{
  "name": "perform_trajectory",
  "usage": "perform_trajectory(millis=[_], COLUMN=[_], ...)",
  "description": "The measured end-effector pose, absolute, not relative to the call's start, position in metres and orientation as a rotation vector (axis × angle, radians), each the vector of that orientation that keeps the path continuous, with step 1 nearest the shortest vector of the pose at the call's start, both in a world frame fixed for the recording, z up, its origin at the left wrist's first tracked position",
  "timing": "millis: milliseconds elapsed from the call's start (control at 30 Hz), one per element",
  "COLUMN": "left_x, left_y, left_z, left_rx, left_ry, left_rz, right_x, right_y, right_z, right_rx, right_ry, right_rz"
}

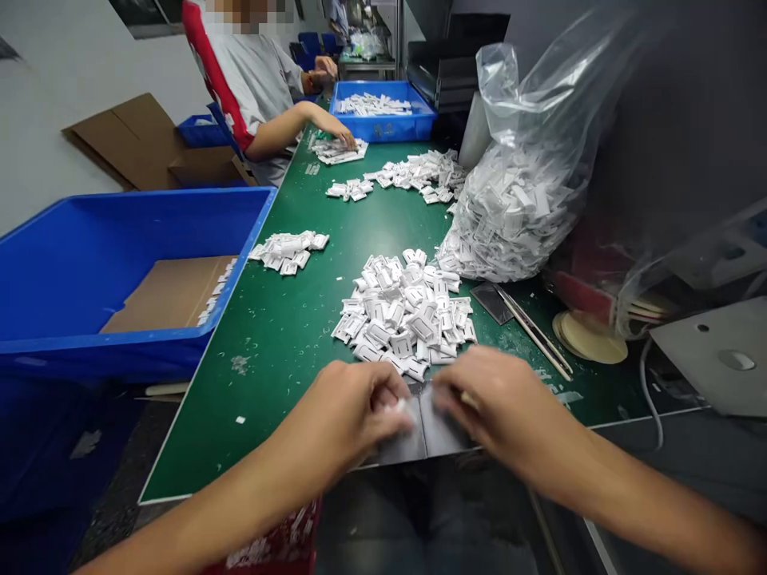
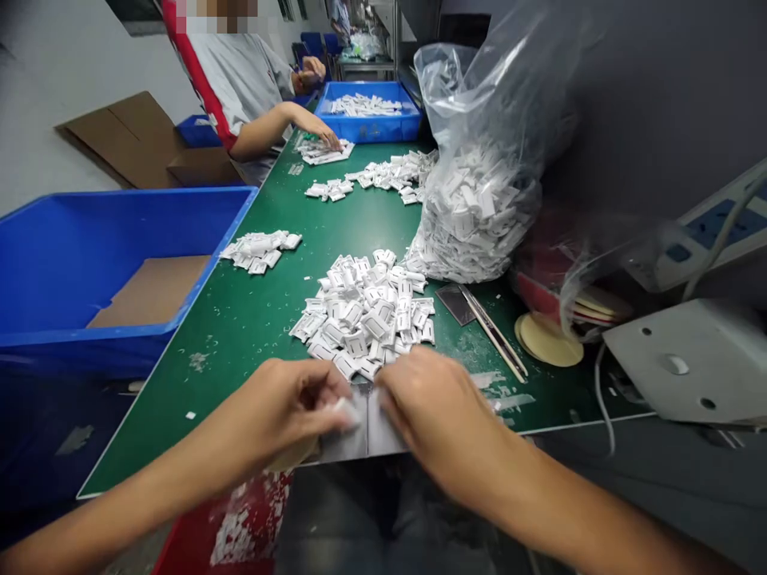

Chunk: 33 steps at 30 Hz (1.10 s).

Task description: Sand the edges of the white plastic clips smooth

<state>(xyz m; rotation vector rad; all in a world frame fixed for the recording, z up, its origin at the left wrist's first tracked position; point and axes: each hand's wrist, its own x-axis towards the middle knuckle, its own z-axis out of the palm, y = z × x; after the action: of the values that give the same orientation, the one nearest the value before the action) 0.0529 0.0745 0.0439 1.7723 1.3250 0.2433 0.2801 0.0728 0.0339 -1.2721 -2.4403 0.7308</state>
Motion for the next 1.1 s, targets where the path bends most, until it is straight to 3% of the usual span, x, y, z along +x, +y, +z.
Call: perform_trajectory(millis=[167,300,500,767,1100], left_x=[0.051,0.041,0.023,0.032,0.017], left_y=[0.089,0.093,0.107,0.135,0.157], left_z=[0.046,0.030,0.004,-0.006,-0.009], left_rx=[1.930,2.189,2.827,2.762,2.703], left_ry=[1.400,1.286,1.295,1.164,1.203], left_rz=[0.331,0.407,0.624,0.345,0.359], right_x=[0.281,0.282,0.287,0.292,0.269], right_y=[0.084,0.092,0.108,0.153,0.177], right_z=[0.029,0.016,0.005,-0.011,-0.020], right_rx=[-1.302,-1.043,-1.084,-1.139,-1.140], right_ry=[-2.364,-2.452,-2.466,-2.630,-2.570], right_rz=[0.612,0.541,0.029,0.243,0.322])
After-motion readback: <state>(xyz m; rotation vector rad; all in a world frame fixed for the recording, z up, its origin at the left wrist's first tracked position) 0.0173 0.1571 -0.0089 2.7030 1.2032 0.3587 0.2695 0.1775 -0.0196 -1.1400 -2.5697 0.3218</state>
